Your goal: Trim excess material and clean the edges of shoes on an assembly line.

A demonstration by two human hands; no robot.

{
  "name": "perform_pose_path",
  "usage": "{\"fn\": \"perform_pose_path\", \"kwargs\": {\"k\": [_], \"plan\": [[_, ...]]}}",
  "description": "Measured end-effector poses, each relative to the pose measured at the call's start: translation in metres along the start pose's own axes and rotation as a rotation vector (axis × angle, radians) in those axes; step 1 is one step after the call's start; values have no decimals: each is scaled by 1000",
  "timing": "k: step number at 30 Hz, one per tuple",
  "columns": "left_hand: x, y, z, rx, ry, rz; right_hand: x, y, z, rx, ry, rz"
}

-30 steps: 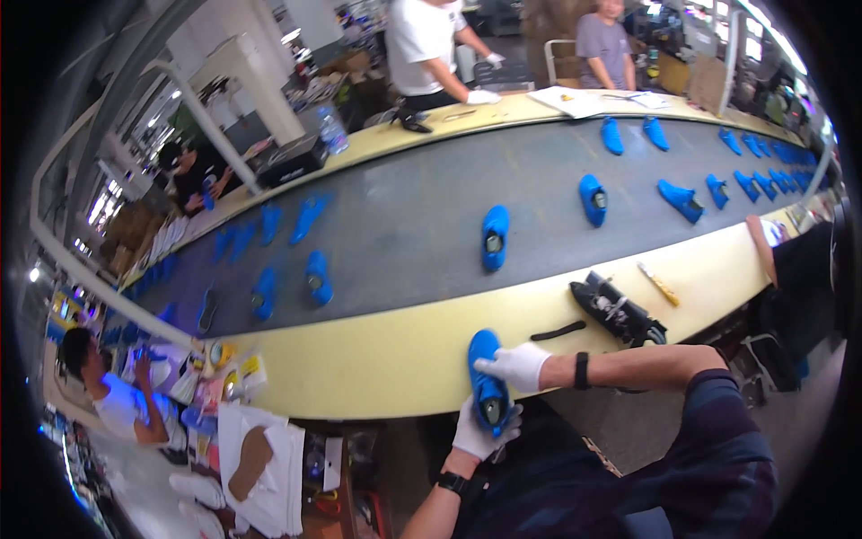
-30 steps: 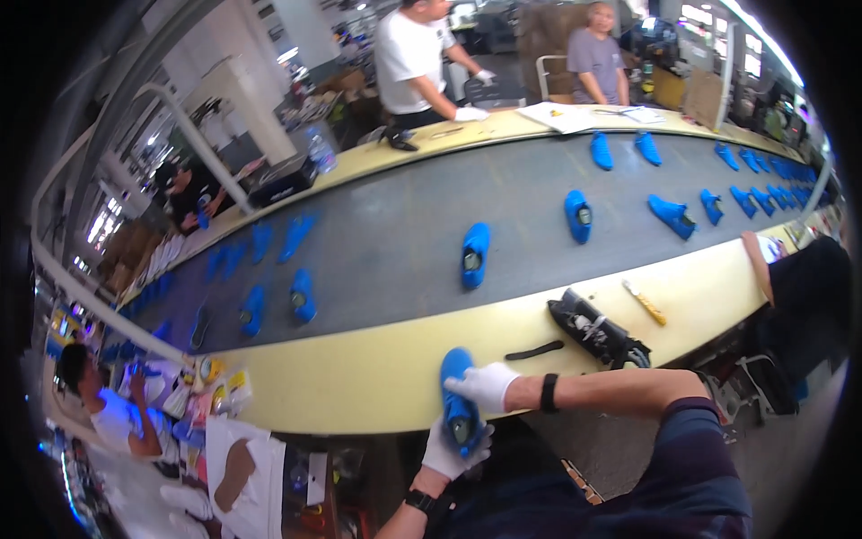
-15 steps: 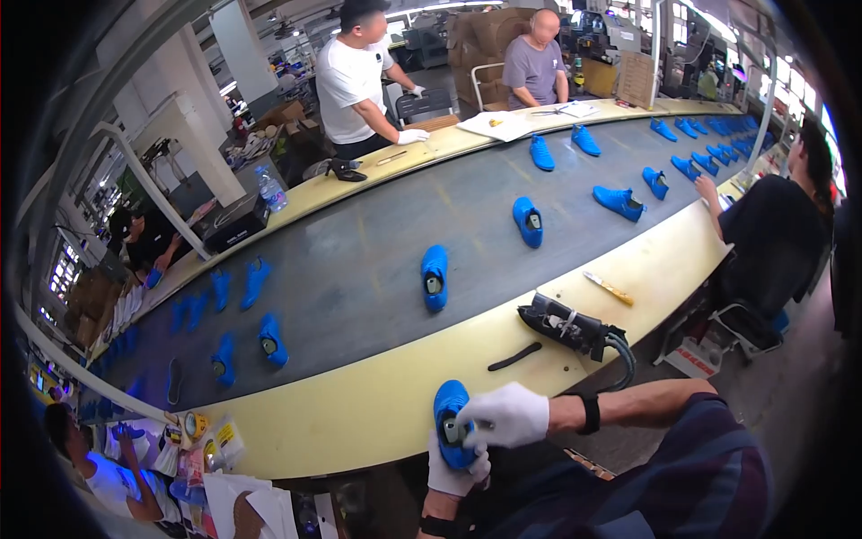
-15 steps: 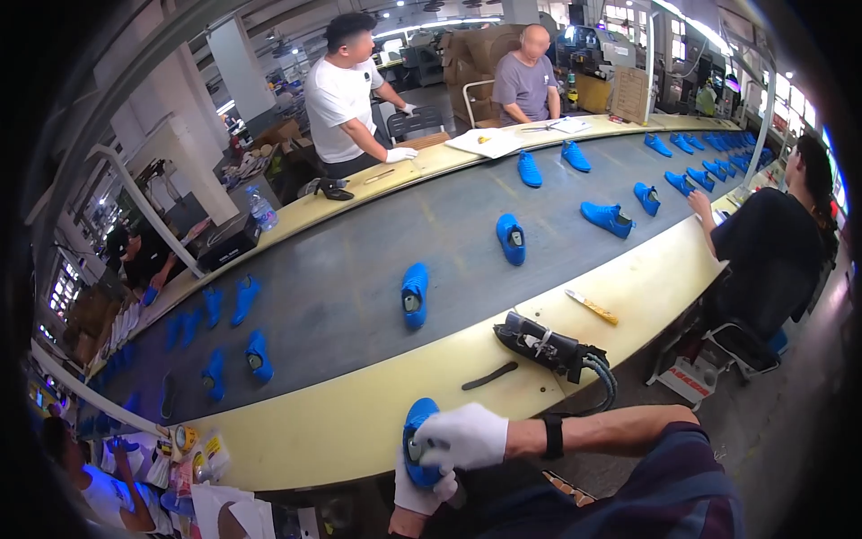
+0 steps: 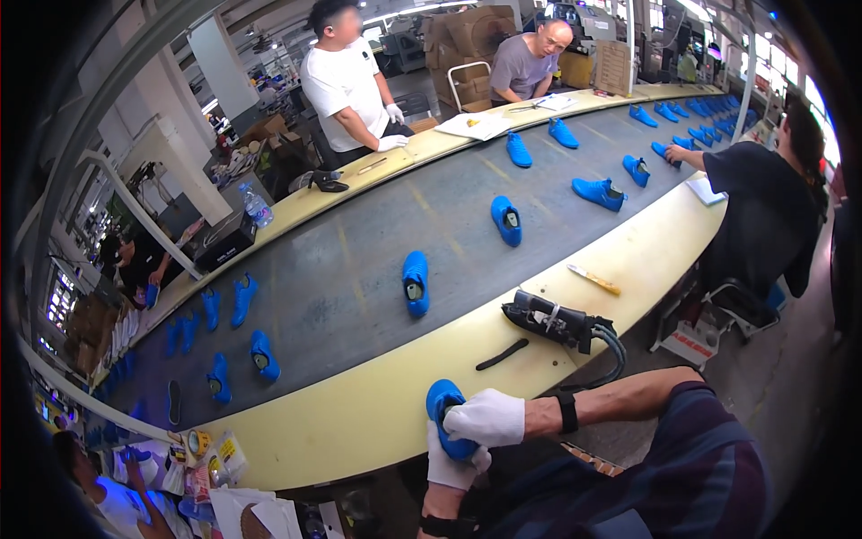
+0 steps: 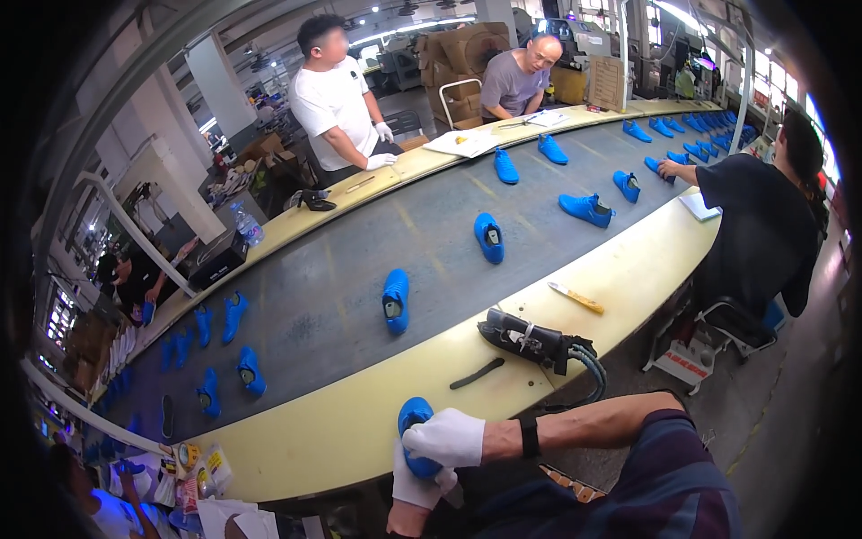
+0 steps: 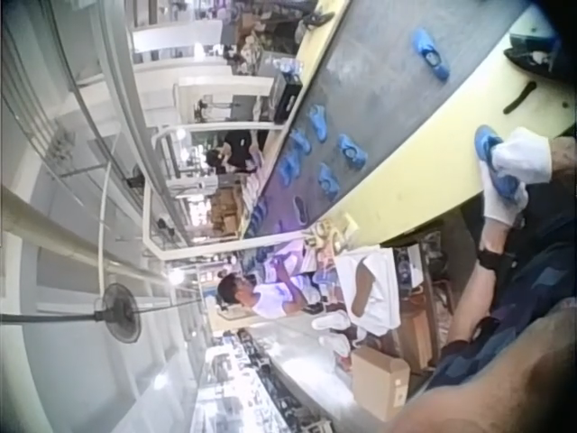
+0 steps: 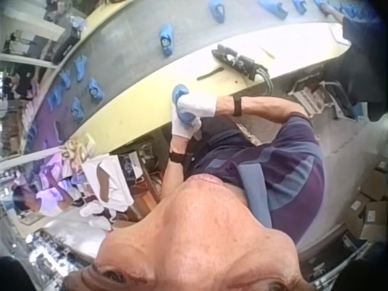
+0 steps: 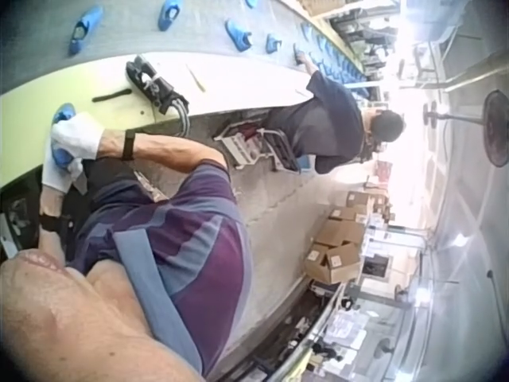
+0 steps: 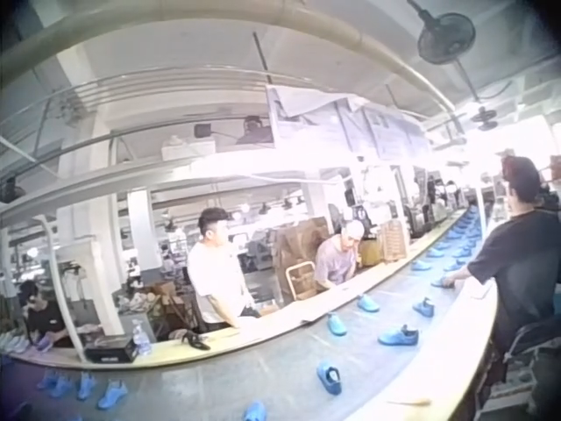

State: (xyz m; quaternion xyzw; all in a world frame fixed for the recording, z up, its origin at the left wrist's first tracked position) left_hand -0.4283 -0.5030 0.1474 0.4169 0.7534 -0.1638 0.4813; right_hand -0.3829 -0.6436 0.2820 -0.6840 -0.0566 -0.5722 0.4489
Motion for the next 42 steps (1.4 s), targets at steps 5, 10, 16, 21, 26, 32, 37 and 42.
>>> {"fn": "perform_pose_path", "kwargs": {"k": [5, 10, 16, 21, 26, 32, 37, 42], "plan": [[-11, 5, 2, 26, 80, 56, 25, -1, 1, 43, 55, 13], [-25, 12, 1, 40, -91, 81, 50, 52, -13, 46, 412, -202], [-24, 10, -1, -3, -48, -8, 75, 154, -31, -264, 623, -613], [-30, 10, 1, -35, -15, -21, 63, 180, -37, -361, 539, -618], [-26, 3, 0, -35, -21, -42, 77, 209, -46, -573, 592, -536], [-25, 0, 5, -28, -43, -42, 69, 256, -46, -719, 218, -43], [-57, 12, 12, -66, 96, 59, 93, 223, -65, -698, 205, 47], [-86, 25, 28, -69, 177, 129, 112, 91, -89, -441, 376, 91]]}}
Point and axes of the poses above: each hand's wrist, its own z-axis towards the middle knuckle, its own x-axis out of the back of the hand, y = z × x, the point moved 4 cm from there along z, towards the middle knuckle, and after that the axes turned 3 degrees about -z, right-handed, at the moved point
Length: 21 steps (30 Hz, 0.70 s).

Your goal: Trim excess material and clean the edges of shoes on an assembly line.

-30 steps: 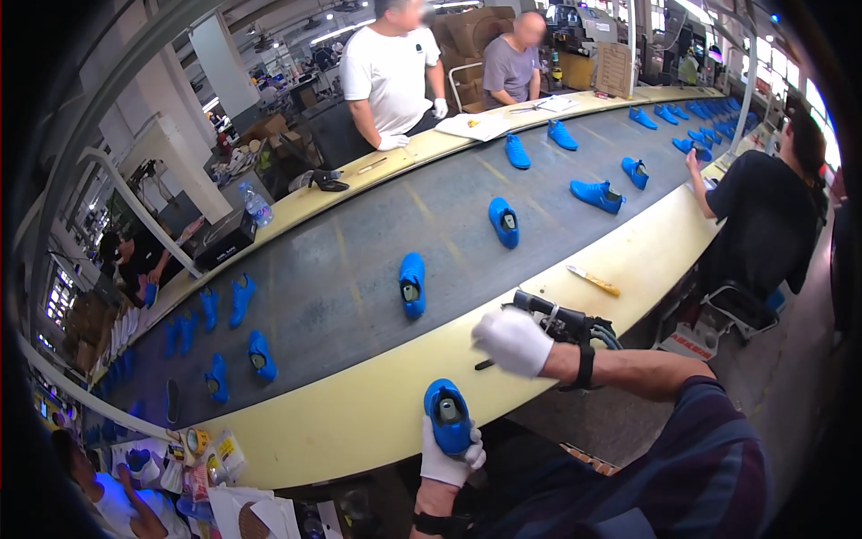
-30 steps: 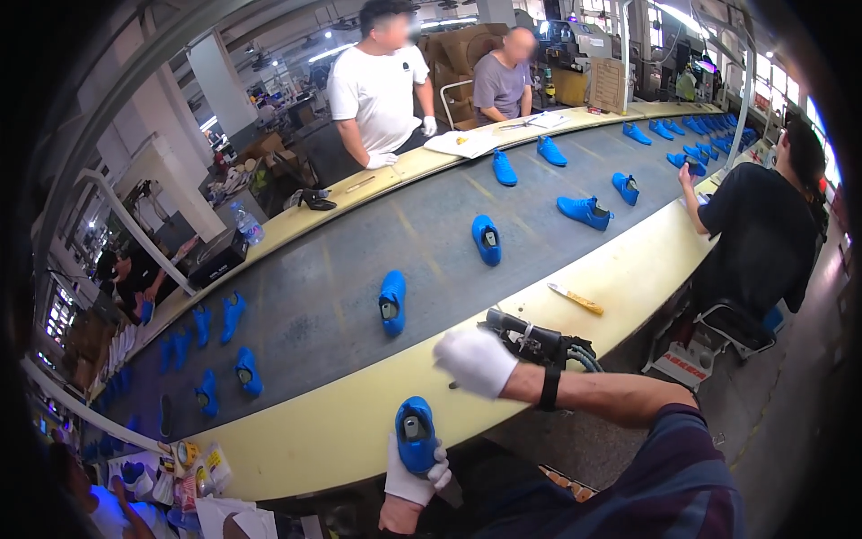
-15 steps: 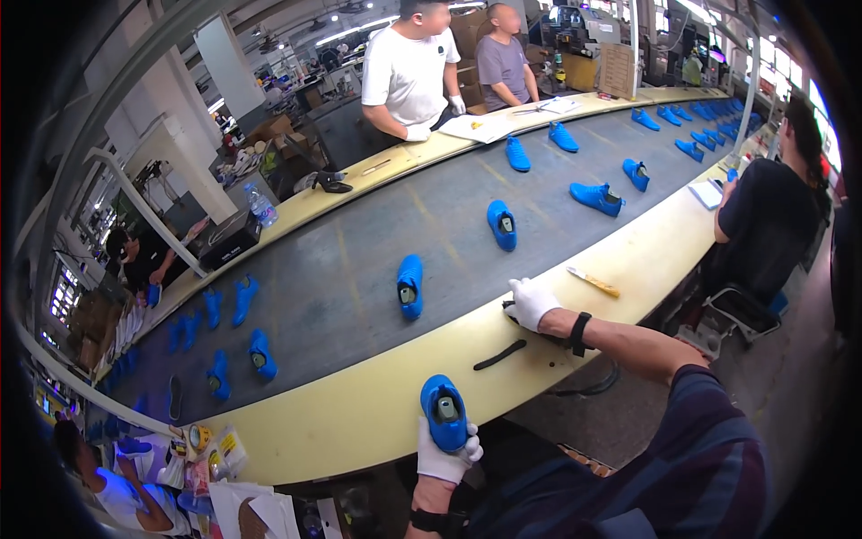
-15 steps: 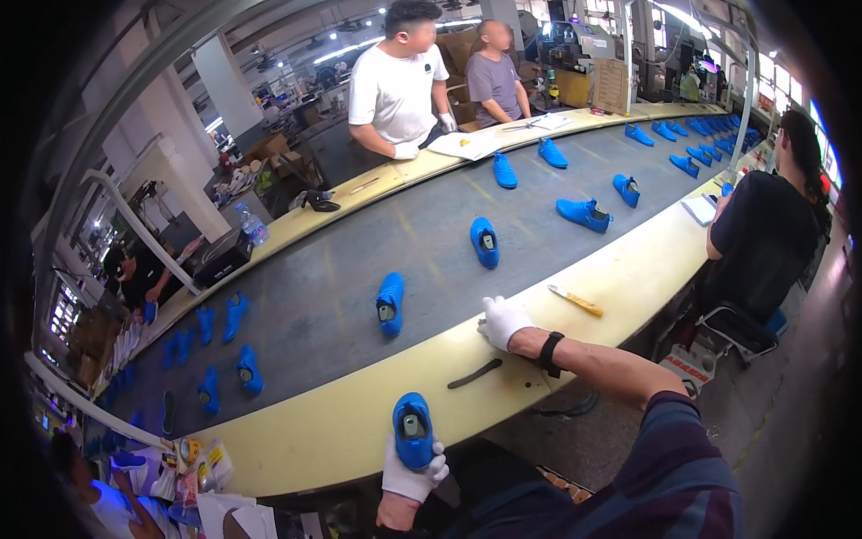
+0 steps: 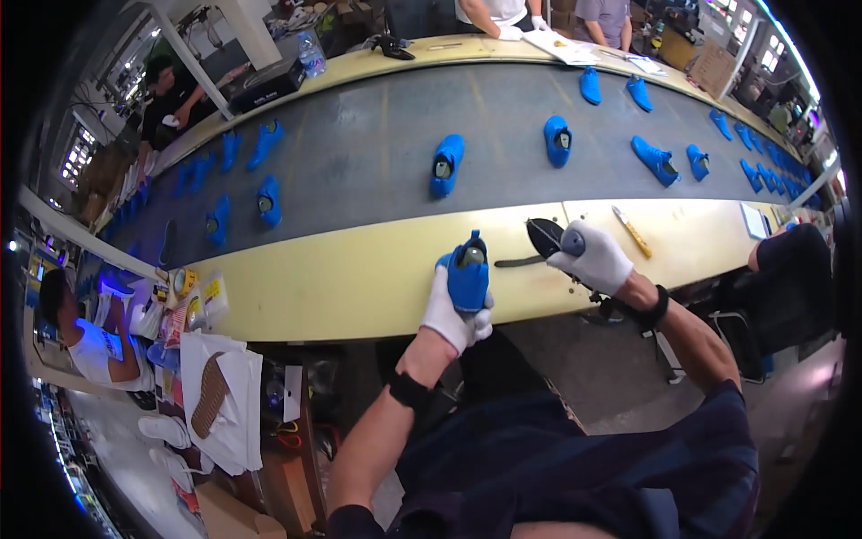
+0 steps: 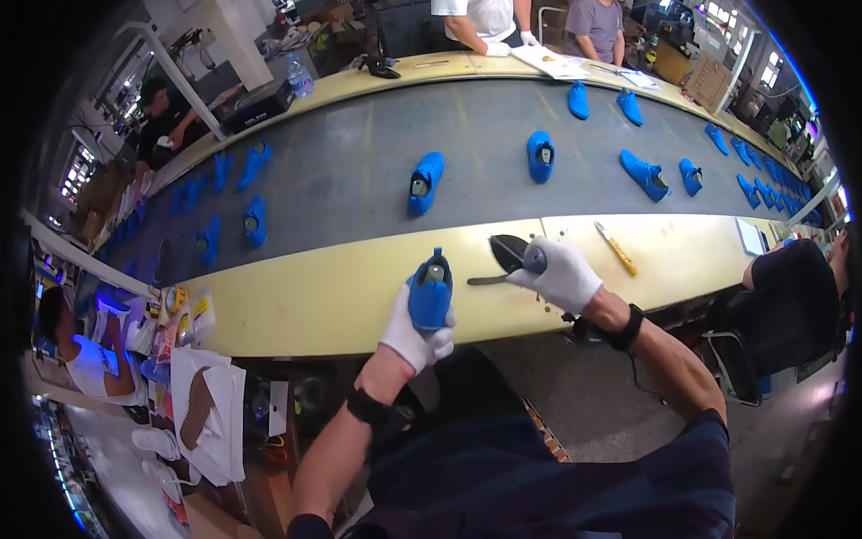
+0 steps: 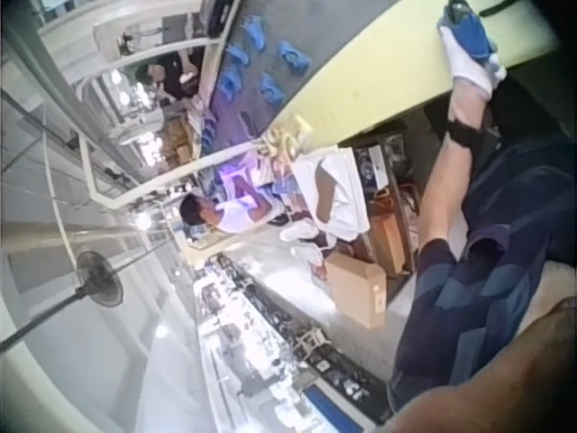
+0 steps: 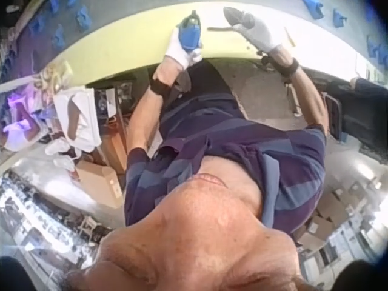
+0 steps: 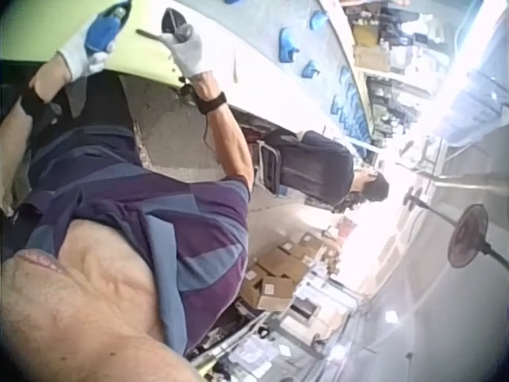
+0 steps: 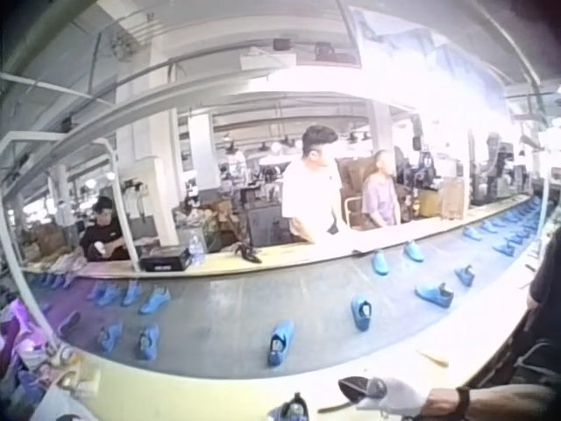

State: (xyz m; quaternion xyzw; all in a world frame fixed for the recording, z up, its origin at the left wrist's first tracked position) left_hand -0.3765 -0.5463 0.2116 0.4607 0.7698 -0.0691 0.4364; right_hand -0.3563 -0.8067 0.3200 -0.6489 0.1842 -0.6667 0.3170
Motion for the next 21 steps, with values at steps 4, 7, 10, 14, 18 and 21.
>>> {"fn": "perform_pose_path", "kwargs": {"k": [4, 7, 10, 14, 18, 21], "plan": [[-14, 1, 2, -18, 102, 26, 13, -82, -33, 357, -10, -26], [-23, -12, 12, 15, 65, 47, 0, -98, -34, 342, -138, -112], [-21, -23, 6, 86, -141, 28, -11, -88, -9, 276, -163, -99], [7, -14, -2, -8, 7, 14, -21, -56, 10, 24, -123, -9], [33, -6, -23, 29, -37, -84, -29, -3, 45, -177, -181, -186], [64, -7, -12, 77, -6, -156, -50, 80, 62, -269, -237, -335]]}}
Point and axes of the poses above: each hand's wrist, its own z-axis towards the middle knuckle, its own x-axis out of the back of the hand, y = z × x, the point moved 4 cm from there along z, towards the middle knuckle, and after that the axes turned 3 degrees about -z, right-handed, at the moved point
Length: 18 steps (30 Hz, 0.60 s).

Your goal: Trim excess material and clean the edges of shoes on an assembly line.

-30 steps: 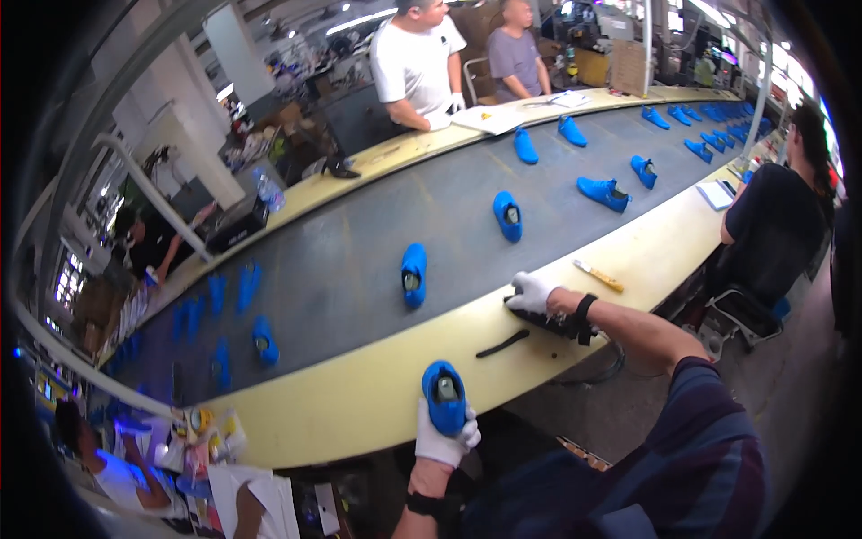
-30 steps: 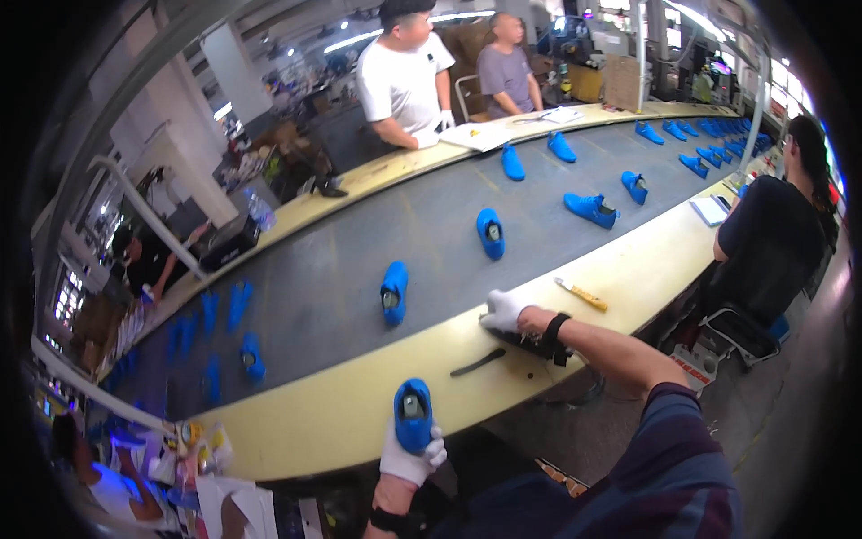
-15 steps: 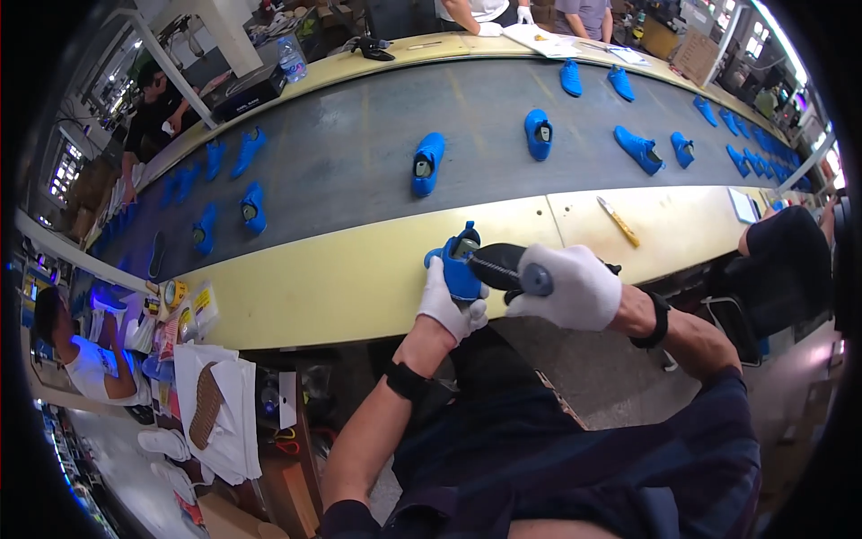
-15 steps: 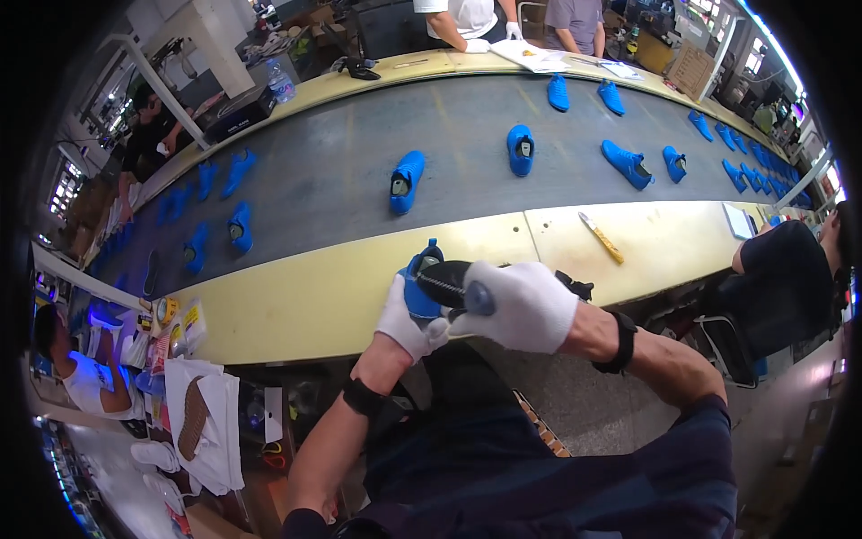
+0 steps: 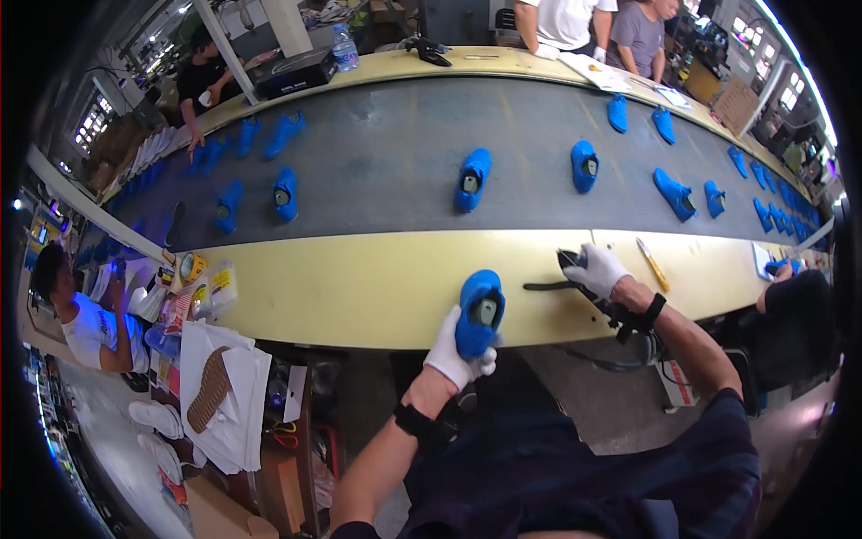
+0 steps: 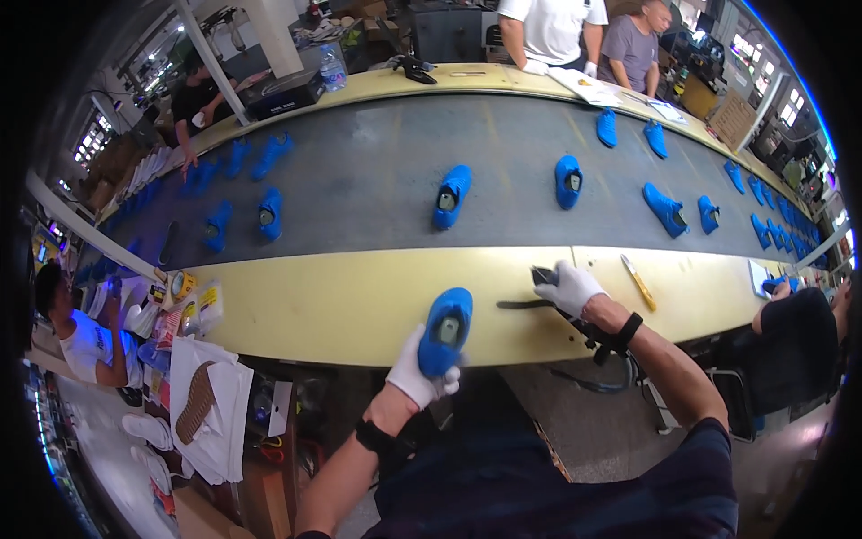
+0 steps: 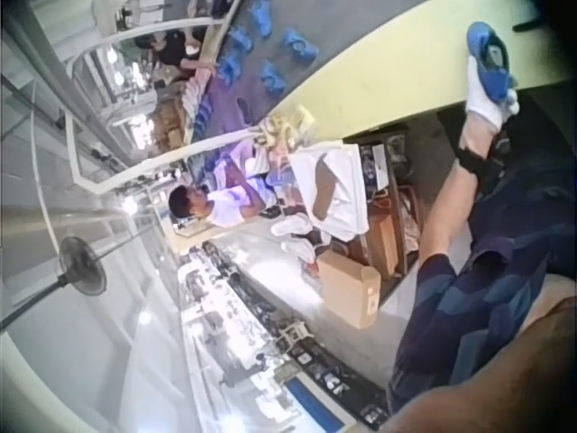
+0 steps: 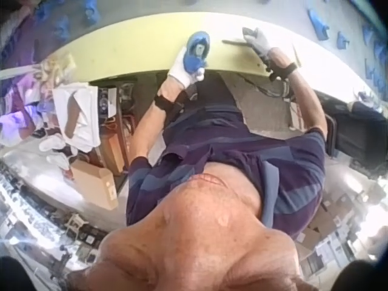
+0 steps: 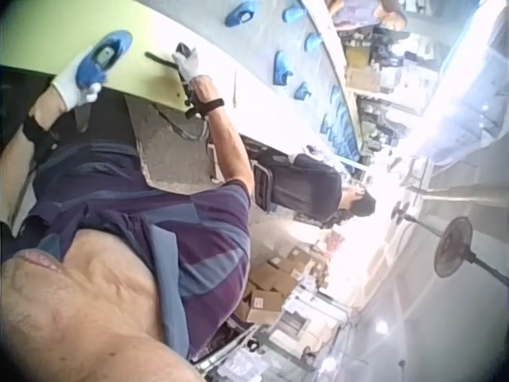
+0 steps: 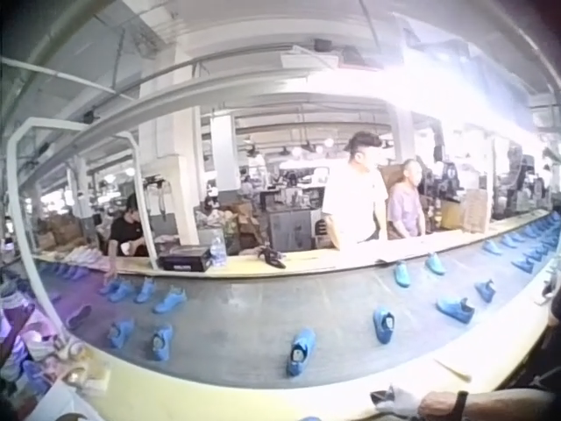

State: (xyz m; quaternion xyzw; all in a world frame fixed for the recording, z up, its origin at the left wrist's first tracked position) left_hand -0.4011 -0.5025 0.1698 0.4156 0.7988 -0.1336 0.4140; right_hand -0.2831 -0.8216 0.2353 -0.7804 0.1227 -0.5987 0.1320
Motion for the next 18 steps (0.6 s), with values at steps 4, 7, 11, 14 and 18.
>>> {"fn": "perform_pose_path", "kwargs": {"k": [4, 7, 11, 14, 18], "plan": [[22, 28, 17, -12, -100, -79, -15, 29, 27, -24, 69, 60], [17, 78, 30, -67, -98, -95, -18, 24, 32, -19, 135, -11], [8, 194, 73, -117, -218, -68, -22, 29, 28, -43, 207, -42], [7, 279, 90, -311, -27, -226, -21, 17, 26, 9, 222, -74], [19, 274, 103, -601, 257, 40, -18, 18, 31, 18, 227, -77]]}}
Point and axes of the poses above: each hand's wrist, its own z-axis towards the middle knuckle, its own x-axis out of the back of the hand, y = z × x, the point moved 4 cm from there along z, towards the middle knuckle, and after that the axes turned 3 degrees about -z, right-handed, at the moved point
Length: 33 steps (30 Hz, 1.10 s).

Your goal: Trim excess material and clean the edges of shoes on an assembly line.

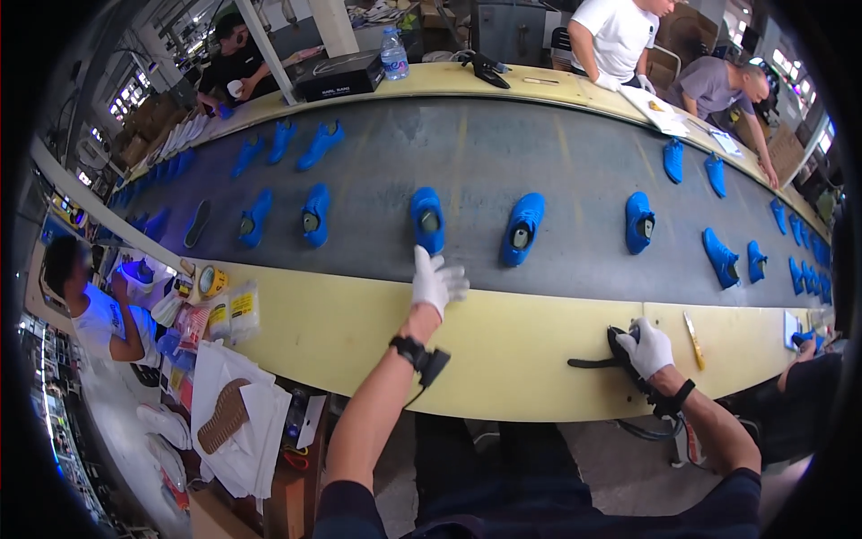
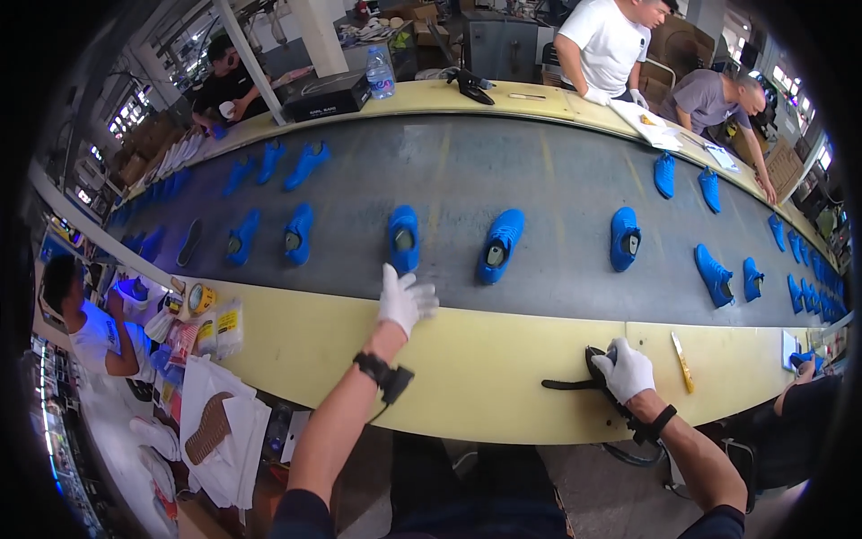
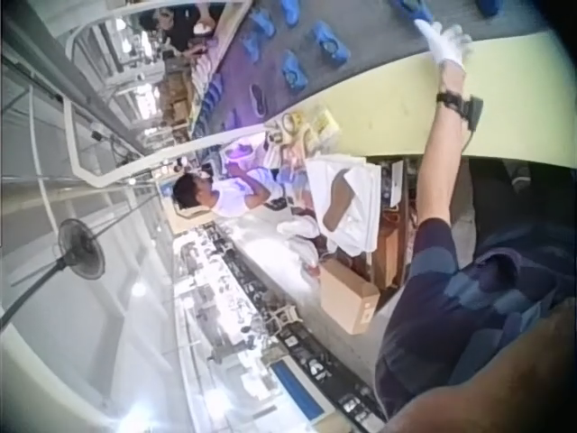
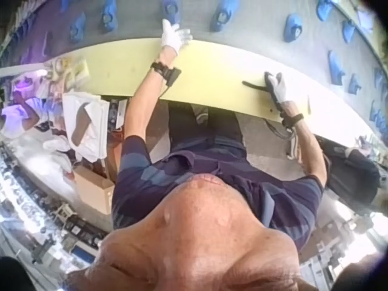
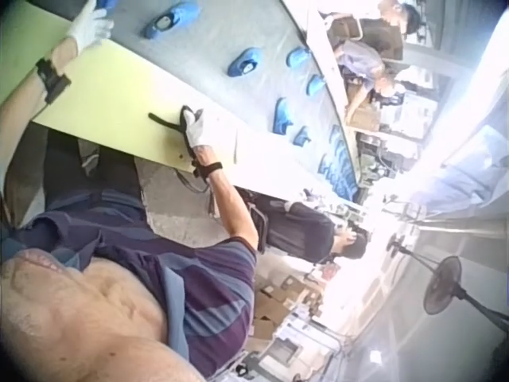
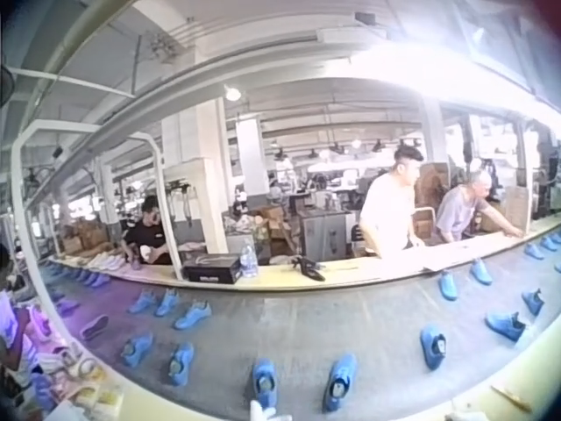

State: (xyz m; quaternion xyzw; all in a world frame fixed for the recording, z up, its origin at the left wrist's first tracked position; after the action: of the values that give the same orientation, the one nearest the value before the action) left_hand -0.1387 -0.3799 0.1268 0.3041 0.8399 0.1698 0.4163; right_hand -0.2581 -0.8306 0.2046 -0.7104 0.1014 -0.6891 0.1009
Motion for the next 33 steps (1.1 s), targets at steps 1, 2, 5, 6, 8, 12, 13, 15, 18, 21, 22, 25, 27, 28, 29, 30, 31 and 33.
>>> {"fn": "perform_pose_path", "kwargs": {"k": [1, 2, 5, 6, 8, 12, 13, 15, 18, 21, 22, 25, 27, 28, 29, 30, 31, 33], "plan": [[24, -8, 5, -133, 35, 277, 1, -7, 1, 9, -6, 18], [44, -19, 2, -254, 68, 558, 3, -11, 3, -7, -31, 3], [59, -62, -40, -341, -50, 761, 12, -2, -1, -43, -16, -18], [54, -65, -52, -505, -48, 848, 15, -2, -1, -58, -3, -20], [52, -74, -66, -678, -77, 933, 14, -6, -4, -51, 8, 18], [51, -73, -77, -972, 61, 1113, 16, -15, -3, -44, -22, 8], [49, -76, -86, -1201, 92, 1275, 16, -17, -6, -39, -21, 11], [47, -85, -91, -1233, 22, 1352, 25, -20, -11, -47, 9, 25], [36, -100, -113, -1245, -79, 1627, 31, -18, -17, -53, -21, 12], [28, -113, -141, -1244, -110, 1863, 38, -19, -20, -72, -39, 23], [28, -117, -147, -1250, -102, 1905, 38, -17, -20, -73, -42, 31], [33, -131, -153, -1210, -65, 1974, 40, -8, -27, -44, -2, 14], [37, -137, -151, -1180, -54, 2002, 42, -3, -30, -29, 27, -15], [41, -138, -149, -1134, -23, 2029, 41, -5, -30, -27, 4, -13], [43, -142, -150, -1150, -78, 2032, 40, -6, -30, -32, -17, -12], [46, -141, -150, -1115, -32, 2055, 35, -2, -30, -5, 2, -14], [48, -139, -151, -1080, 23, 2075, 29, -1, -28, 28, 20, -18], [46, -140, -154, -1055, 4, 2084, 30, -5, -28, 35, 17, -24]]}}
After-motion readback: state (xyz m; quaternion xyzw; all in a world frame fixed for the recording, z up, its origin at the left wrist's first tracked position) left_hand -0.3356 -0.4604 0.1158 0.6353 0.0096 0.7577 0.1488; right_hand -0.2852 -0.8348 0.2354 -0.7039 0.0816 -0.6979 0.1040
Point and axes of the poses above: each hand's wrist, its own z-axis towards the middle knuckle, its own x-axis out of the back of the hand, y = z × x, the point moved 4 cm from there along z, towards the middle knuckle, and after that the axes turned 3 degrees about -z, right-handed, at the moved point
